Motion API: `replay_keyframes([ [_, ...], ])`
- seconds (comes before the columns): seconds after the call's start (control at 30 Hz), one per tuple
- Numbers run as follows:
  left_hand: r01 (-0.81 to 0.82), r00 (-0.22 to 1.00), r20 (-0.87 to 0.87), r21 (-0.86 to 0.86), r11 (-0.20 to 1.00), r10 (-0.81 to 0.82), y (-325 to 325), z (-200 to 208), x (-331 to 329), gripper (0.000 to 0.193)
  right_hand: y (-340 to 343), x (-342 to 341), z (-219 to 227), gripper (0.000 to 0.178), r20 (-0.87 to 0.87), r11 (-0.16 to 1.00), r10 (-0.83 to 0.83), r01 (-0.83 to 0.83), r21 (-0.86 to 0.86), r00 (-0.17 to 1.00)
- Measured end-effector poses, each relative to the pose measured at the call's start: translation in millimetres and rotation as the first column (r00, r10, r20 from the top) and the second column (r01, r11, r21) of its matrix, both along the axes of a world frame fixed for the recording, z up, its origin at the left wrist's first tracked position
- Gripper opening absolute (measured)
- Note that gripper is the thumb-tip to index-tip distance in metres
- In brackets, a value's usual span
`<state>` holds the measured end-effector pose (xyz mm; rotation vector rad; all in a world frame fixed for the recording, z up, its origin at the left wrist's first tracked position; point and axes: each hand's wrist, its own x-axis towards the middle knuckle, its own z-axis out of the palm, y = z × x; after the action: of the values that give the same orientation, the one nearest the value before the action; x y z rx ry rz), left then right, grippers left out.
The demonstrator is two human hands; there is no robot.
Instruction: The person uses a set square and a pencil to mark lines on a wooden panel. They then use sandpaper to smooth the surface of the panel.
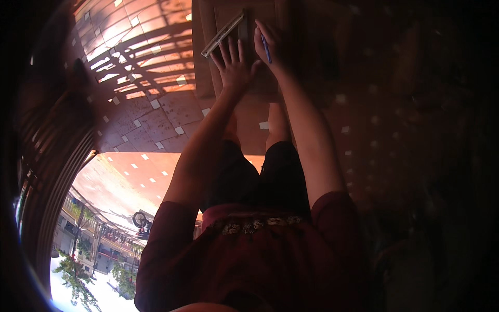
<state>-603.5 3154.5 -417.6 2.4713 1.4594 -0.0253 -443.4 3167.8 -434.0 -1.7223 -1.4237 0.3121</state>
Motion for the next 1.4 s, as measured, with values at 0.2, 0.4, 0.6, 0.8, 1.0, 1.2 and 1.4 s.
replay_keyframes([
  [0.2, -0.108, 0.877, -0.472, -0.376, 0.92, -0.09, 21.9, 30.9, 39.2, 0.11, 35.0, -11.1, -16.7, 0.018, -0.749, 0.972, -0.149, 0.235, 0.009, 0.646],
  [0.4, -0.14, 0.791, -0.605, -0.328, 0.934, -0.094, 18.9, 43.3, 49.8, 0.111, 31.4, 4.9, -23.8, 0.02, -0.725, 0.993, -0.12, 0.097, -0.073, 0.678],
  [0.6, -0.182, 0.718, -0.691, -0.303, 0.936, -0.084, 19.1, 51.4, 56.8, 0.108, 27.9, 2.6, -25.5, 0.021, -0.65, 0.993, -0.112, 0.062, -0.099, 0.752],
  [0.8, -0.193, 0.746, -0.665, -0.268, 0.944, -0.036, 18.0, 43.6, 58.0, 0.108, 28.5, -4.2, -31.6, 0.023, -0.699, 0.987, -0.15, 0.144, -0.067, 0.699],
  [1.0, -0.228, 0.737, -0.676, -0.273, 0.935, -0.017, 21.3, 45.9, 62.4, 0.107, 28.2, -3.0, -30.4, 0.02, -0.693, 0.987, -0.158, 0.142, -0.081, 0.703],
  [1.2, -0.332, 0.662, -0.742, -0.415, 0.847, -0.105, 35.9, 48.9, 74.1, 0.111, 35.0, -1.9, -26.6, 0.013, -0.536, 0.975, -0.109, 0.195, 0.107, 0.837],
  [1.4, -0.248, 0.701, -0.693, -0.46, 0.853, -0.17, 36.8, 56.6, 74.4, 0.118, 30.7, 0.2, 0.0, 0.012, -0.302, 0.955, -0.231, 0.275, 0.111, 0.925],
])
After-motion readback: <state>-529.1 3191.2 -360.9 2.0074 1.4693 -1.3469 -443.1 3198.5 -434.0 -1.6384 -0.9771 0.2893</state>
